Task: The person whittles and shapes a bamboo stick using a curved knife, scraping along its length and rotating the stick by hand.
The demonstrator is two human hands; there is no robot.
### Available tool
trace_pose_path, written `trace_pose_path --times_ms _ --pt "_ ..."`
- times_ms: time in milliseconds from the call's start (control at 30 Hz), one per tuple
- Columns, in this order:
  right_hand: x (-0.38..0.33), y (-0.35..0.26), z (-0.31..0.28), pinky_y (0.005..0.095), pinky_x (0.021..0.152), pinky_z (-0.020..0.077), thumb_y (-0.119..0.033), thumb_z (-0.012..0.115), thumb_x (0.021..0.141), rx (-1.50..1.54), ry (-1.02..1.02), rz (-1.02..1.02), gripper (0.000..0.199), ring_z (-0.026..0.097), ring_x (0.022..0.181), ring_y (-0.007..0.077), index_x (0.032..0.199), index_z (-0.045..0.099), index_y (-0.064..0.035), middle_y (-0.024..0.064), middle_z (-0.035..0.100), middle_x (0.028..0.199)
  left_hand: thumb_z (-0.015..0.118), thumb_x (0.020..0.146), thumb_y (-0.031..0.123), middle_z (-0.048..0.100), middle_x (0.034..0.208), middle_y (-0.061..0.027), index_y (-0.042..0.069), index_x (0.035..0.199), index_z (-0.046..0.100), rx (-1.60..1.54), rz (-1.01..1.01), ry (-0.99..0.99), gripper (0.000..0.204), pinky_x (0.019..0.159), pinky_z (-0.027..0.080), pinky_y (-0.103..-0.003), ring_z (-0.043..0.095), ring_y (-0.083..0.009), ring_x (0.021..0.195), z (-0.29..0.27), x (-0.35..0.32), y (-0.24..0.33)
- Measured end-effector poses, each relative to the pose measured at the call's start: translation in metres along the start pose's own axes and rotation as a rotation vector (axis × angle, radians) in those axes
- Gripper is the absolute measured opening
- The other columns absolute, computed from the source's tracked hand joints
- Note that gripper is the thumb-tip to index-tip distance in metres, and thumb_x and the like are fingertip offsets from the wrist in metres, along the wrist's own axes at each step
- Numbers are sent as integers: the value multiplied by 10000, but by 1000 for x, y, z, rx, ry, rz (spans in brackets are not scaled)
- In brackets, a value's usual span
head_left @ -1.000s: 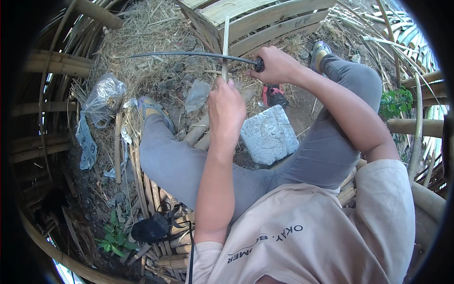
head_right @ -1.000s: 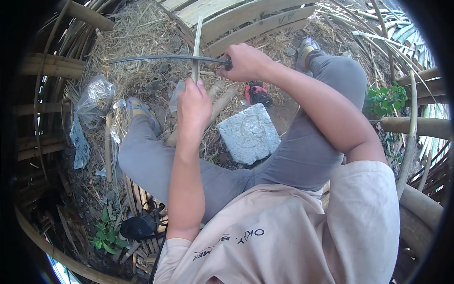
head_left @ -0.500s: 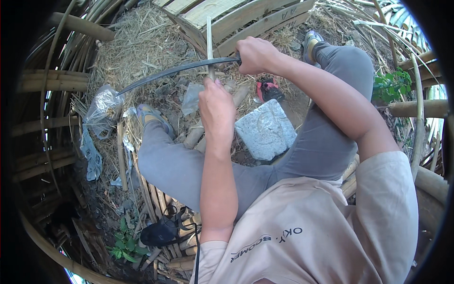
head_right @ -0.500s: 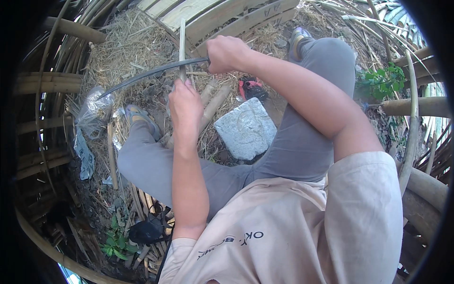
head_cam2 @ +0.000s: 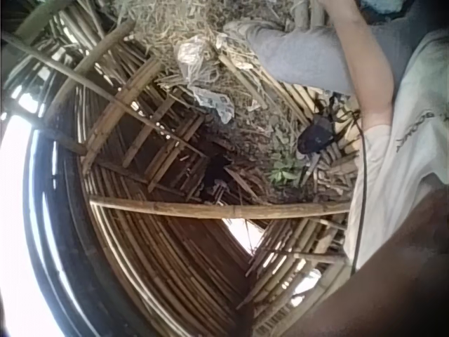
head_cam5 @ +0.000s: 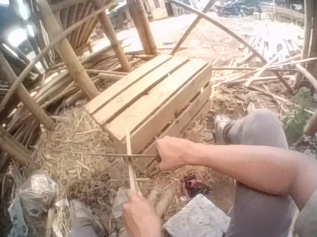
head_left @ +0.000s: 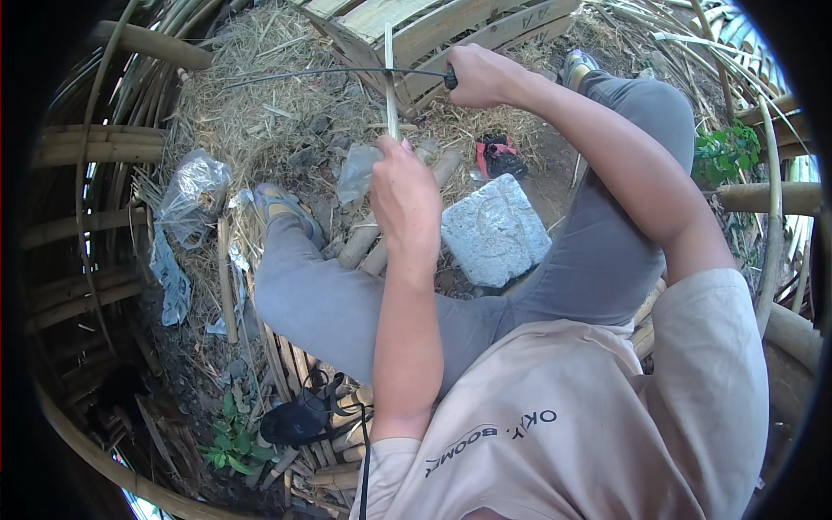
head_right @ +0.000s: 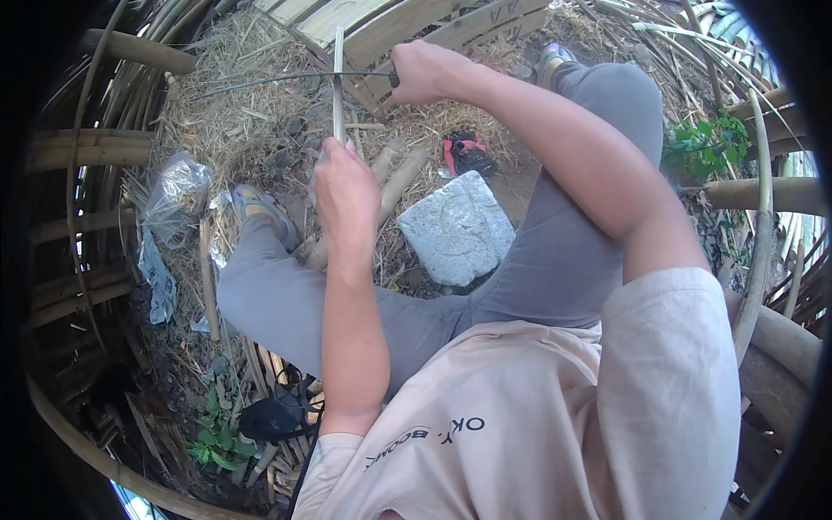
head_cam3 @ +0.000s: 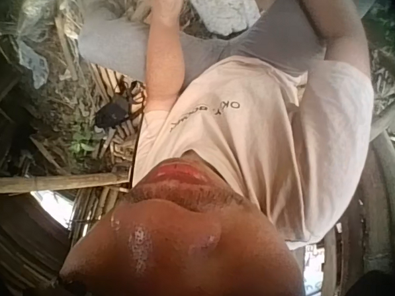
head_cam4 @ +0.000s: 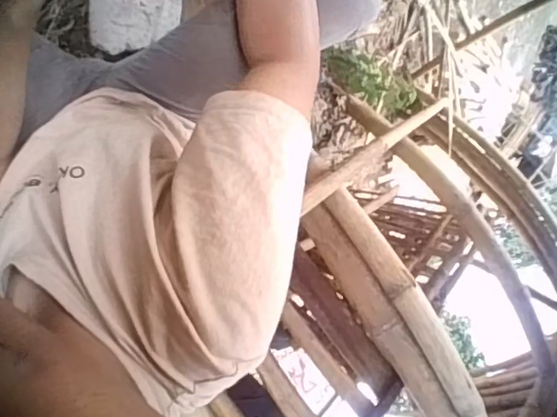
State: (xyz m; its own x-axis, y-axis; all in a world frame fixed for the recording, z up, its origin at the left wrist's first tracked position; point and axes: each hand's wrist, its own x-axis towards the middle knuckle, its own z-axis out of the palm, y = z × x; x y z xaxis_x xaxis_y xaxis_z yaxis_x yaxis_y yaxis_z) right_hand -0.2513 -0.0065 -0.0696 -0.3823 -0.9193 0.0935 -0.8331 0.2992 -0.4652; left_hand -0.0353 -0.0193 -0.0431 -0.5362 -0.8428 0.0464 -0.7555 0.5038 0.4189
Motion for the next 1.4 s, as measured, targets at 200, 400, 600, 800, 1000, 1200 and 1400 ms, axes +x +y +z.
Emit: trace_pose_path --times_ms 200,400,600,800,1000,1200,1400 --pt "-25 -47 -1 472 846 563 -134 675 657 -76 -170 -19 372 697 909 419 963 690 77 296 698 914 432 1049 189 686 866 -316 -52 1054 549 7 -36 0 267 764 524 -578 680 -491 886 6 1 -5" --pt "-4 -33 -3 462 880 561 -156 681 674 -58 -116 102 344 692 966 418 950 699 48 285 705 973 444 1047 181 689 867 -311 -51 1057 537 -21 -27 -18 250 776 527 -576 679 -497 881 3 -2 0" --pt "1 -24 -1 464 879 560 -165 680 668 -120 -49 62 328 688 957 417 917 681 48 273 699 941 465 1043 144 702 820 -265 -24 1029 511 35 21 18 174 733 565 -536 709 -448 834 3 -2 2" --pt "3 -17 -2 463 858 579 -213 691 714 -180 -35 17 347 709 941 399 963 696 29 247 721 966 467 1043 149 700 845 -280 -42 1050 517 31 0 9 197 743 564 -534 706 -459 857 4 0 2" --pt "10 -11 1 452 871 565 -198 701 650 -200 13 15 387 696 926 399 963 708 29 248 710 923 469 1042 144 696 835 -285 -50 1047 519 -5 22 21 200 736 563 -534 706 -453 841 7 1 -4" --pt "17 9 -1 468 851 576 -197 671 690 -242 79 28 333 704 930 418 923 695 40 265 716 940 464 1045 145 694 811 -275 -49 1038 515 -39 18 14 201 701 567 -522 708 -443 817 5 2 -6" --pt "13 13 -3 476 825 571 -178 657 692 -191 66 49 297 700 885 430 870 690 57 278 707 885 458 1043 181 691 842 -300 -55 1056 553 -99 -21 0 255 747 534 -571 687 -484 863 1 -2 -9"
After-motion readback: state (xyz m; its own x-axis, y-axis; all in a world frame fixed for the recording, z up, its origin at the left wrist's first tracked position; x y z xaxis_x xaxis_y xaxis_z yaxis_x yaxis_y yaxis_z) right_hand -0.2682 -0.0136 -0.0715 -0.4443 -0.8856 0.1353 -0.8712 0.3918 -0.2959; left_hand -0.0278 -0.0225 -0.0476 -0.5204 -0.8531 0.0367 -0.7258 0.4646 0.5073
